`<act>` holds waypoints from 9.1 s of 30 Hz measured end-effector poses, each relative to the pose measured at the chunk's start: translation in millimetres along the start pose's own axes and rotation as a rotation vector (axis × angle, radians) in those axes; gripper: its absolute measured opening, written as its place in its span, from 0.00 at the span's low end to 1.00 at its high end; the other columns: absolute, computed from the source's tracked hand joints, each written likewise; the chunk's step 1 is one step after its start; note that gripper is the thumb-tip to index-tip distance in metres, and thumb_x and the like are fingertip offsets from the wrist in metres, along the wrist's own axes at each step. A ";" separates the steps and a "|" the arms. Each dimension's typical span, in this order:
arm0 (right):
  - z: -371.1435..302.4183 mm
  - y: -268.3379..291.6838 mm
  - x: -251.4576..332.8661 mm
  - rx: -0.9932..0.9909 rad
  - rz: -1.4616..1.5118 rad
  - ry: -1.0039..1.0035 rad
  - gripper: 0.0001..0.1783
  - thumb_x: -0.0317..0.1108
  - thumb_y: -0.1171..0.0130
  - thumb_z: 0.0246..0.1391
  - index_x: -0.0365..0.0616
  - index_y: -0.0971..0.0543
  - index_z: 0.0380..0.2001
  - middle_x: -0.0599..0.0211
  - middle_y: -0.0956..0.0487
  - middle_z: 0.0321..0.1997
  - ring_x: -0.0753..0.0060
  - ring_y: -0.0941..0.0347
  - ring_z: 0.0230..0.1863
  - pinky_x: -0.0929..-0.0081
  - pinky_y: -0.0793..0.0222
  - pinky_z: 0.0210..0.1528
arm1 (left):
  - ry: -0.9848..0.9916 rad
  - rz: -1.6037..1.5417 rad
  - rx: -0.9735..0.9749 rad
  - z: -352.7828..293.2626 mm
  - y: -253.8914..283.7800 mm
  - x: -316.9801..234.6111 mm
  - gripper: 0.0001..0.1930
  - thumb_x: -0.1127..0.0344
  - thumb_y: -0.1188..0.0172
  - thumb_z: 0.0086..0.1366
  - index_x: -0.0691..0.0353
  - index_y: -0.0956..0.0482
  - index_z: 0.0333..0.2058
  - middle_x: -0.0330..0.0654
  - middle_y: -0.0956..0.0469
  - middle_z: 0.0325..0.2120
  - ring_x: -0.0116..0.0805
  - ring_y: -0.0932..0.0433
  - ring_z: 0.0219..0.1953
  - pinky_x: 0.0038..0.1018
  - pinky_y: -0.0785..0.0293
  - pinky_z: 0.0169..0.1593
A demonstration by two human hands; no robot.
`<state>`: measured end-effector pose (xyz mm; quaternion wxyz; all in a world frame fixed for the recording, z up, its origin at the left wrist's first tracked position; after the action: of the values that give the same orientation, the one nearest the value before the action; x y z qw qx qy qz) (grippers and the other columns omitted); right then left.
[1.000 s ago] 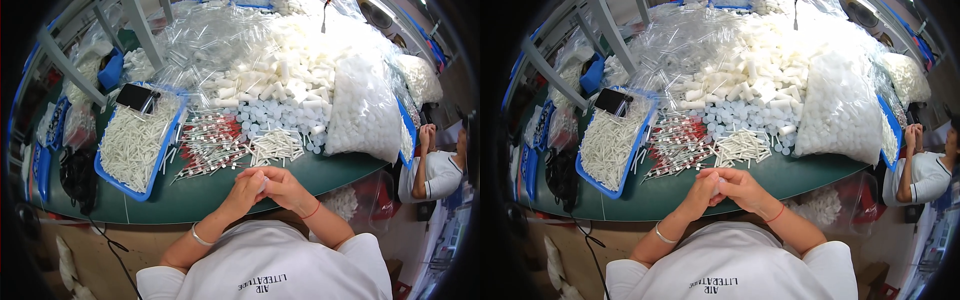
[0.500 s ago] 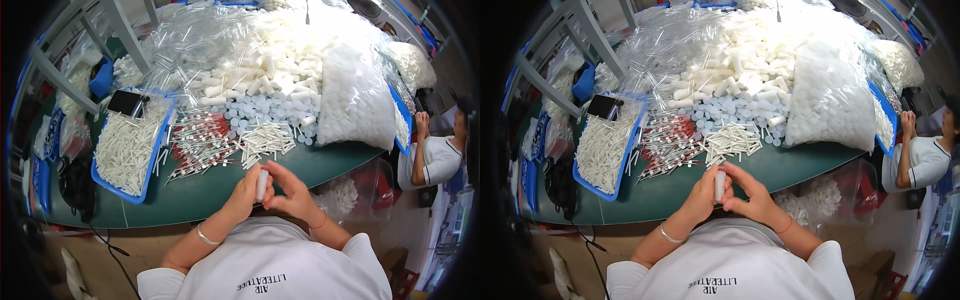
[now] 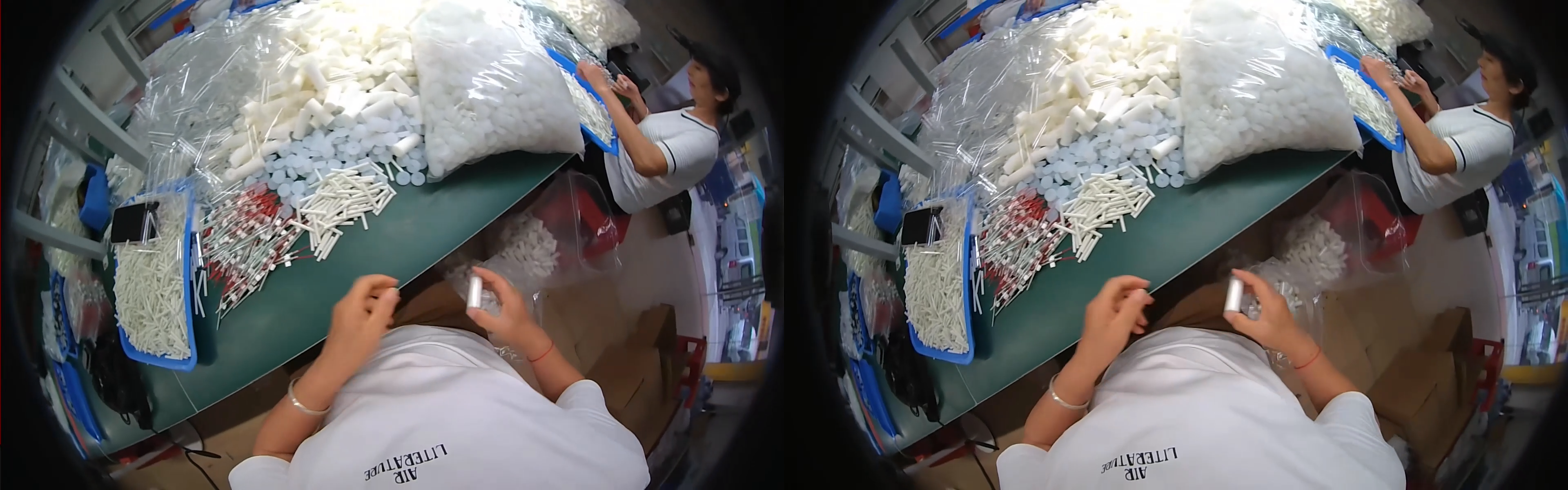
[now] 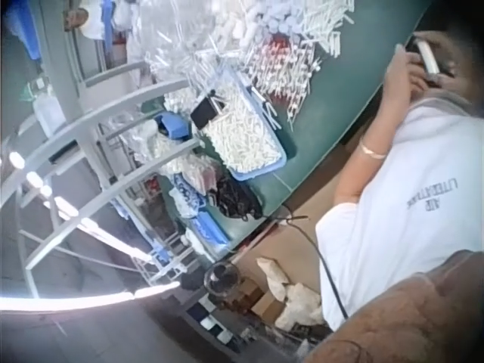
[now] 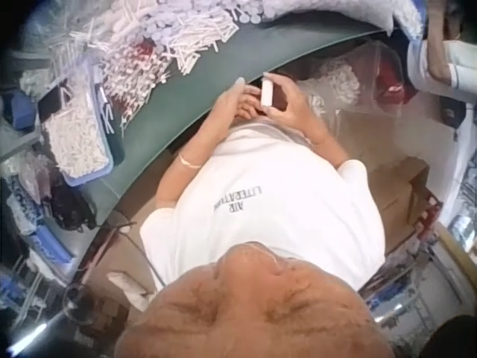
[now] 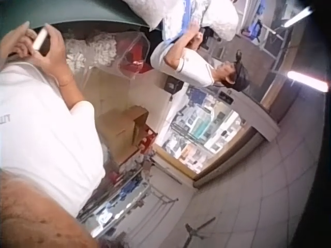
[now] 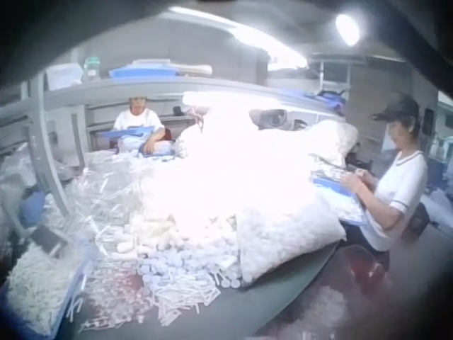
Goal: Manually assembling small white plastic components at a factory workbench.
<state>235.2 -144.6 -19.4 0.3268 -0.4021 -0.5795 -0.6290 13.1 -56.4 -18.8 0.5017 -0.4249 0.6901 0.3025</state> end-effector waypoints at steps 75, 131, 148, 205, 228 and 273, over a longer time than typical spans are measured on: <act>194.1 -206.1 191.0 0.282 -0.324 1.017 0.05 0.29 0.39 0.52 0.45 0.24 0.32 0.65 0.21 0.31 0.56 0.23 0.31 0.64 0.28 0.32 | -0.680 0.973 -0.698 -44.3 129.5 -58.7 0.10 0.76 0.35 0.52 0.64 0.21 0.34 0.44 0.28 0.34 0.44 0.28 0.39 0.36 0.30 0.43; 152.7 -110.3 169.8 0.308 -0.306 0.873 0.16 0.26 0.38 0.50 0.42 0.23 0.44 0.61 0.24 0.30 0.58 0.27 0.33 0.65 0.30 0.38 | -0.636 0.611 -0.478 20.7 92.6 -82.1 0.05 0.73 0.37 0.59 0.64 0.19 0.35 0.44 0.21 0.28 0.39 0.22 0.28 0.29 0.26 0.32; 181.5 -67.2 168.0 -0.019 -0.281 0.817 0.09 0.25 0.35 0.47 0.41 0.21 0.33 0.63 0.23 0.28 0.61 0.25 0.35 0.68 0.31 0.36 | -0.661 1.040 -0.453 116.7 116.1 -120.5 0.13 0.71 0.38 0.57 0.62 0.21 0.42 0.47 0.27 0.36 0.47 0.26 0.40 0.37 0.28 0.41; 187.6 -108.5 110.4 0.152 0.713 0.131 0.08 0.27 0.37 0.56 0.35 0.20 0.37 0.70 0.20 0.38 0.83 0.28 0.39 0.84 0.32 0.41 | -0.614 -0.129 -0.503 54.1 95.1 -77.6 0.11 0.79 0.35 0.56 0.67 0.19 0.39 0.41 0.23 0.36 0.25 0.22 0.34 0.20 0.22 0.39; 207.4 -67.1 95.8 0.003 0.785 0.150 0.07 0.28 0.43 0.61 0.37 0.25 0.41 0.67 0.22 0.38 0.78 0.24 0.40 0.78 0.27 0.46 | -0.375 1.522 -0.565 148.8 174.2 -123.0 0.08 0.73 0.38 0.51 0.65 0.19 0.33 0.47 0.21 0.34 0.43 0.25 0.43 0.35 0.27 0.45; 162.0 -117.9 205.9 0.363 -0.409 0.916 0.19 0.23 0.41 0.48 0.40 0.25 0.46 0.61 0.22 0.40 0.58 0.26 0.41 0.65 0.32 0.46 | -0.166 -0.106 -0.127 49.1 117.6 -64.9 0.23 0.69 0.41 0.65 0.69 0.35 0.57 0.41 0.19 0.32 0.23 0.22 0.29 0.20 0.24 0.30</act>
<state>57.0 41.0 108.5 0.4814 0.0979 -0.5437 -0.6805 -61.4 57.1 26.4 0.5446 -0.4652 0.6021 0.3528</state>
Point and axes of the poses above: each hand's wrist, its own z-axis towards the middle knuckle, its own y-axis out of the back of the hand, x = y × z, the point moved 9 cm from there along z, towards the middle knuckle
